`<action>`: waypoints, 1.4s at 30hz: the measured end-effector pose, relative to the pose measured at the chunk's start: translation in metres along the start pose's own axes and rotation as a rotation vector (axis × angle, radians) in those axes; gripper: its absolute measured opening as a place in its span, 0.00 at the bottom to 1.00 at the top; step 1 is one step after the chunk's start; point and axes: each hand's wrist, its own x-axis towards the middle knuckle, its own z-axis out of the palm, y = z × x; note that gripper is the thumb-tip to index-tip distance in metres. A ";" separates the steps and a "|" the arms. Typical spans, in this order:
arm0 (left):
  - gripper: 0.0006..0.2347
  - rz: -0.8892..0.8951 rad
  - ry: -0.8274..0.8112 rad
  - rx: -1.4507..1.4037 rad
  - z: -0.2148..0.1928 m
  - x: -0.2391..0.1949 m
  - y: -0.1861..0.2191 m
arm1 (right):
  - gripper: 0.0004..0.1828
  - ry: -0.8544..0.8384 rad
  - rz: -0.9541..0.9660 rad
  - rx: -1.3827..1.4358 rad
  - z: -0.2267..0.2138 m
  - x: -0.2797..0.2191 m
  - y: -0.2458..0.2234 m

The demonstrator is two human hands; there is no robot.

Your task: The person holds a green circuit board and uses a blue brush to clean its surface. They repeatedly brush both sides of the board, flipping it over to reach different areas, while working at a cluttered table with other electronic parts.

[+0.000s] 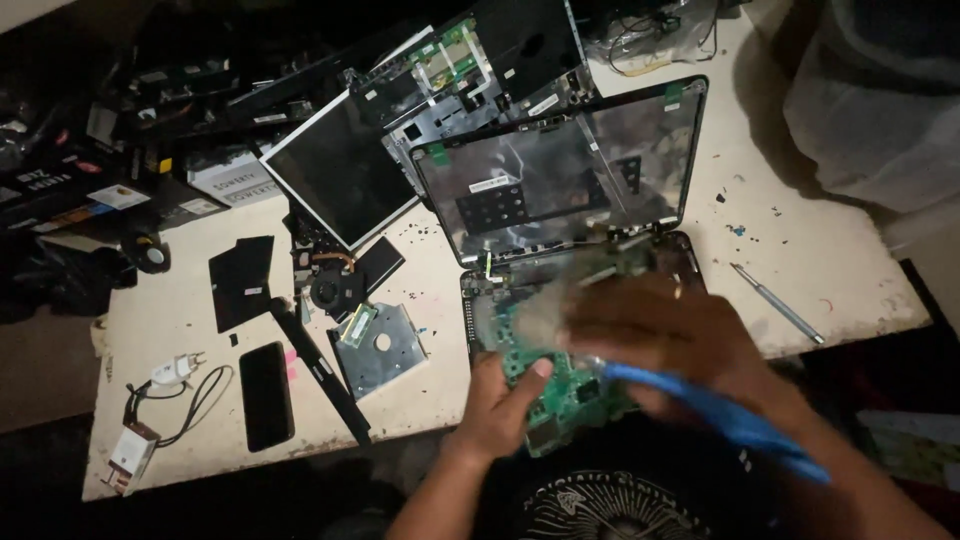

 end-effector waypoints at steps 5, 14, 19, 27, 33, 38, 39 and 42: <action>0.14 -0.145 -0.056 -0.015 0.005 -0.009 -0.023 | 0.26 -0.093 0.323 -0.502 0.002 -0.018 0.016; 0.27 -0.225 -0.118 -0.045 0.013 0.007 -0.010 | 0.21 0.108 0.402 -0.373 0.015 -0.017 0.001; 0.17 -0.217 -0.065 0.333 0.013 0.017 -0.004 | 0.15 -0.001 0.008 -0.280 0.033 -0.042 0.018; 0.12 -0.301 -0.094 0.383 0.002 0.019 -0.015 | 0.14 -0.068 0.216 -0.052 0.047 -0.028 -0.006; 0.26 -0.446 0.117 0.081 -0.007 0.025 0.009 | 0.31 0.085 0.675 -0.034 0.049 -0.142 0.029; 0.23 -0.378 0.223 -0.232 0.003 0.027 -0.032 | 0.27 -0.395 0.282 -1.460 0.212 -0.258 0.305; 0.26 -0.355 0.272 -0.212 0.002 0.030 -0.029 | 0.28 -0.476 0.385 -1.309 0.219 -0.272 0.330; 0.16 -0.215 0.527 -0.517 0.020 0.023 -0.057 | 0.34 -0.692 0.699 -0.832 0.083 -0.252 0.326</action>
